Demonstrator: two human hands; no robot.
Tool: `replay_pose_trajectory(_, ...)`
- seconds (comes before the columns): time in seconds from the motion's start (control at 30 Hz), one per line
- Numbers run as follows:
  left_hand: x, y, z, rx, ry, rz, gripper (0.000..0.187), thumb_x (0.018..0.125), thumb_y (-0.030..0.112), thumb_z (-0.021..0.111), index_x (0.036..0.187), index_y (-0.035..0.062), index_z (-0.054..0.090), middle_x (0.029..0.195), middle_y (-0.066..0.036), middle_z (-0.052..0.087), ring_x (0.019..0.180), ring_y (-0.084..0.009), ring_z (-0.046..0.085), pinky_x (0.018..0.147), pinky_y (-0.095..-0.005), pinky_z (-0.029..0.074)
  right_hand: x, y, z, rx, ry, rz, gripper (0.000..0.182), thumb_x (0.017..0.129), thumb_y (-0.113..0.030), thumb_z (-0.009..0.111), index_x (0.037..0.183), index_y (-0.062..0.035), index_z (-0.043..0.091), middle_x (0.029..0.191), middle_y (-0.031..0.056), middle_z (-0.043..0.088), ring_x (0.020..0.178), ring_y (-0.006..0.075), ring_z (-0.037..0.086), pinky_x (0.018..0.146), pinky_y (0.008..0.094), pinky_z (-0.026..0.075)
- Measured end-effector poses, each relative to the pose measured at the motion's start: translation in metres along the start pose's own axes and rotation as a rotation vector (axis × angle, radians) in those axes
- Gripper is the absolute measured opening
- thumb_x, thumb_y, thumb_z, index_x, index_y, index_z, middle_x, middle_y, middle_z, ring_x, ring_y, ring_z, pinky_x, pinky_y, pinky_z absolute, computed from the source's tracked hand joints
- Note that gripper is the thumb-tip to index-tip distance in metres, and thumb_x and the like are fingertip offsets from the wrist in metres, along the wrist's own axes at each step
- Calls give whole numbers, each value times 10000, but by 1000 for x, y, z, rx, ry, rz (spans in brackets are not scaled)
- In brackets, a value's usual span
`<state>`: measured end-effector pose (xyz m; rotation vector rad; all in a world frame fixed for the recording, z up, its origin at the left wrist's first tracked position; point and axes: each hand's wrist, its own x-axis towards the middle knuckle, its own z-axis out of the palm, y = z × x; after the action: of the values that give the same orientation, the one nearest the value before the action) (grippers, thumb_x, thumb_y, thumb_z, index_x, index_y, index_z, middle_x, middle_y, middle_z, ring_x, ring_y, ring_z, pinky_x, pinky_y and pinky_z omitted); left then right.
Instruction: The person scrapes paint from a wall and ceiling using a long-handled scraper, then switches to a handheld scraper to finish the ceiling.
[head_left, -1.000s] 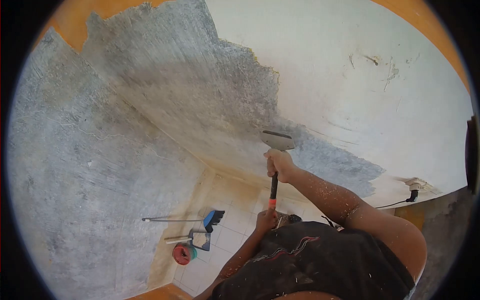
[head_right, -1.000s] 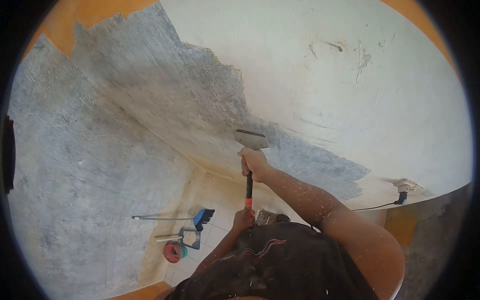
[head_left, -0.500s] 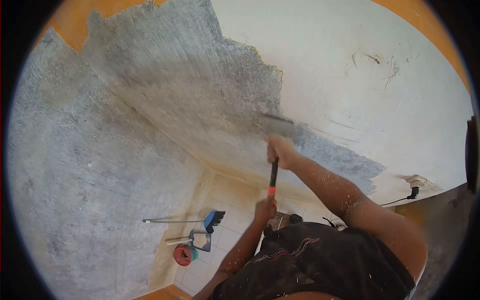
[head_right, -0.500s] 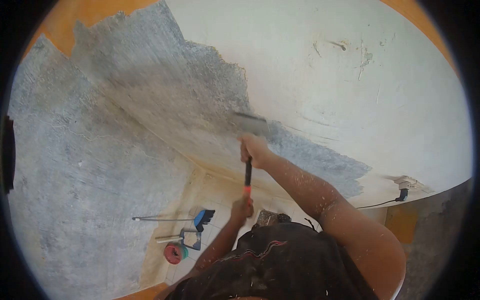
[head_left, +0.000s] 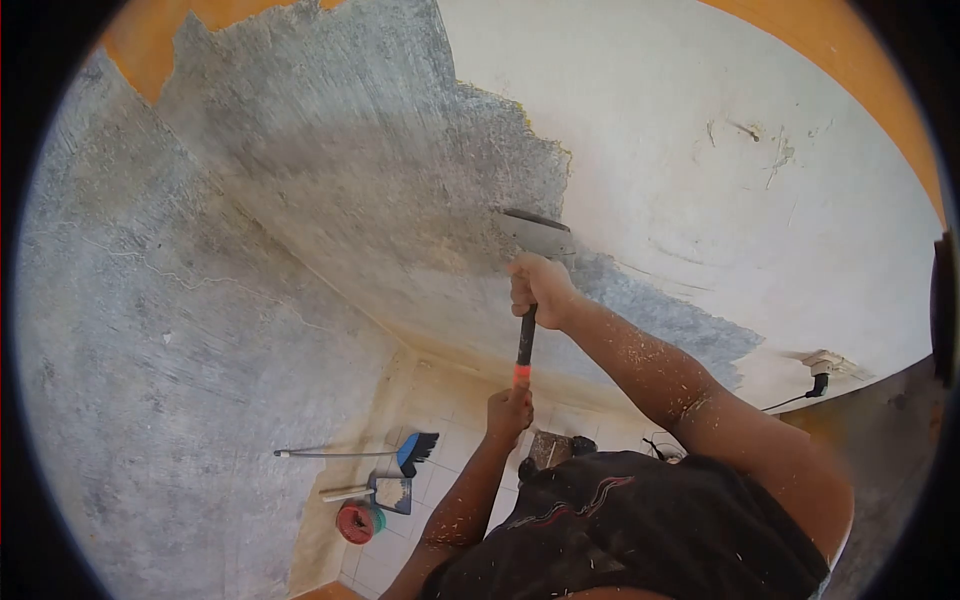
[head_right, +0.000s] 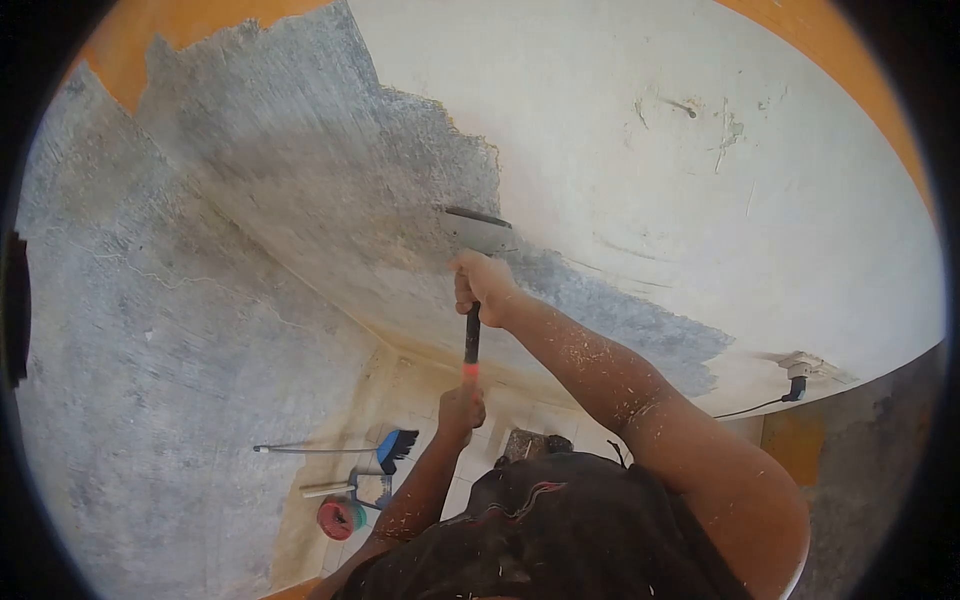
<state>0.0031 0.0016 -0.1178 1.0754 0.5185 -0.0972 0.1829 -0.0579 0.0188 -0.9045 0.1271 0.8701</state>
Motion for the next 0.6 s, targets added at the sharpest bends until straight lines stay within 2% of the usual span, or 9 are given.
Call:
replay_pose_trajectory(0.07, -4, -8, -3, 7, 6, 4, 418, 858, 395, 542, 587, 86, 462, 469, 30, 379, 374, -97, 387, 362, -242, 276, -4, 6, -3, 14, -32, -26, 331, 744, -141, 541, 524, -180, 297, 444, -28, 231, 361, 112, 234, 378, 283, 211)
replay_pose_trajectory(0.13, -11, -40, -1, 340, 129, 130, 443, 848, 431, 542, 581, 84, 472, 471, 22, 392, 375, -91, 390, 361, -243, 279, -11, 25, -12, -56, 104, -33, 312, 744, -147, 543, 531, -169, 317, 440, -19, 251, 352, 120, 252, 377, 287, 217)
replay_pose_trajectory(0.2, -26, -46, 5, 56, 25, -134, 432, 884, 439, 475, 662, 68, 479, 466, 29, 351, 362, -108, 380, 350, -255, 272, -12, 29, -12, -72, 100, -6, 295, 742, -153, 546, 537, -158, 334, 438, -8, 270, 344, 132, 267, 372, 297, 223)
replay_pose_trajectory(0.27, -7, -38, 5, 201, 103, -137, 429, 878, 439, 481, 657, 72, 476, 465, 23, 349, 373, -120, 401, 359, -278, 289, -6, 18, -17, -97, 162, -29, 279, 746, -161, 545, 539, -145, 358, 438, 3, 294, 349, 143, 290, 378, 305, 239)
replay_pose_trajectory(0.33, 9, -6, 4, 419, 63, 331, 484, 822, 485, 550, 590, 65, 489, 488, -3, 442, 395, -93, 428, 370, -248, 312, -14, -11, 8, -145, 93, -89, 261, 754, -168, 544, 550, -131, 385, 441, 14, 312, 360, 146, 313, 390, 306, 255)
replay_pose_trajectory(0.37, 10, 8, 4, 418, 63, 328, 484, 822, 485, 550, 590, 65, 489, 488, -3, 442, 395, -93, 428, 370, -248, 312, -14, -24, 19, -102, 5, -86, 267, 755, -170, 545, 546, -133, 382, 442, 16, 312, 362, 147, 312, 394, 306, 261)
replay_pose_trajectory(0.43, 6, 32, 9, 77, -12, 110, 465, 831, 458, 551, 595, 62, 490, 484, -5, 447, 392, -94, 432, 364, -253, 310, -17, -27, 25, -51, -81, -95, 273, 756, -172, 545, 542, -134, 379, 443, 18, 313, 365, 147, 310, 398, 306, 266)
replay_pose_trajectory(0.53, -7, -4, 5, 421, 39, 287, 408, 845, 436, 528, 635, 93, 465, 482, 19, 397, 390, -107, 416, 365, -246, 284, -20, 2, 12, -127, 42, -187, 315, 747, -169, 555, 524, -158, 332, 445, 7, 289, 371, 138, 285, 401, 295, 252)
replay_pose_trajectory(0.6, -1, -66, -20, 385, -4, 256, 367, 844, 404, 541, 651, 98, 478, 493, 18, 419, 399, -100, 426, 364, -242, 287, -17, 26, -9, -115, 41, 5, 347, 744, -171, 558, 517, -173, 296, 448, -7, 272, 378, 131, 269, 410, 283, 239)
